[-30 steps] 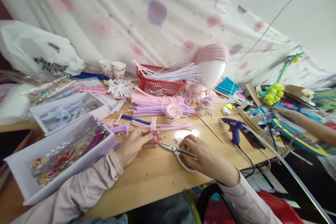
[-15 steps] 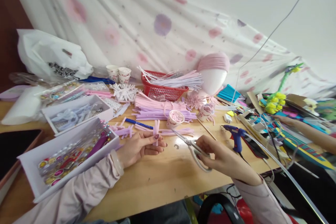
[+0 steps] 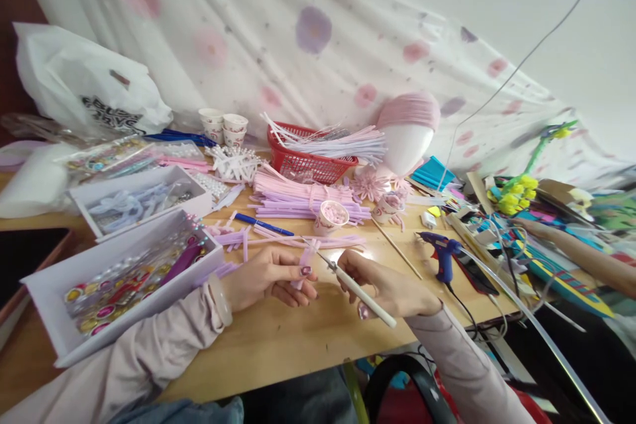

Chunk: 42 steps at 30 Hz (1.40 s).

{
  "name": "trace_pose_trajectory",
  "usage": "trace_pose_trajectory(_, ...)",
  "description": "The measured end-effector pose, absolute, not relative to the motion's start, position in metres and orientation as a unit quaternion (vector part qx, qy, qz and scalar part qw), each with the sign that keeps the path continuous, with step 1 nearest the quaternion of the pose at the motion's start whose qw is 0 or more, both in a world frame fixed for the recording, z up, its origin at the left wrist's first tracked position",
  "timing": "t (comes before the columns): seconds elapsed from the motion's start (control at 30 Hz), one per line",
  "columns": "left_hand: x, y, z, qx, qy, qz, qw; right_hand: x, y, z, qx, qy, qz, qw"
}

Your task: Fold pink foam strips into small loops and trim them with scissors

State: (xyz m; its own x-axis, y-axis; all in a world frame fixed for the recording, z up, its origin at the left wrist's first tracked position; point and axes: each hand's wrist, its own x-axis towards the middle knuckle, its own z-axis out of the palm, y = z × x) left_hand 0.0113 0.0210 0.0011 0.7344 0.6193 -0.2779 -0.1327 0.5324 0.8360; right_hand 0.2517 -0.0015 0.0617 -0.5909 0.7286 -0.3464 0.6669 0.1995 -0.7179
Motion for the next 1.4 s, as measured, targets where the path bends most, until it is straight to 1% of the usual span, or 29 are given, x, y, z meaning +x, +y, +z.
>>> trace_pose_trajectory(0.3,0.011,0.022,-0.002,0.432,0.296,0.203,0.827,0.249,0.010,0.053,-0.418,-0.771,0.479,0.040)
trace_pose_trajectory(0.6,0.012,0.023,-0.007,0.436,0.289,0.189,0.831,0.246,0.006,0.051,-0.431,-0.701,0.564,0.063)
trace_pose_trajectory(0.83,0.013,0.023,-0.005,0.433,0.297,0.199,0.828,0.245,0.004,0.056,-0.422,-0.706,0.568,0.037)
trace_pose_trajectory(1.27,0.012,0.022,-0.003,0.438,0.295,0.200,0.825,0.242,0.005,0.048,-0.411,-0.674,0.608,0.080)
trace_pose_trajectory(1.4,0.013,0.022,-0.001,0.437,0.300,0.201,0.824,0.240,0.004,0.050,-0.410,-0.680,0.603,0.077)
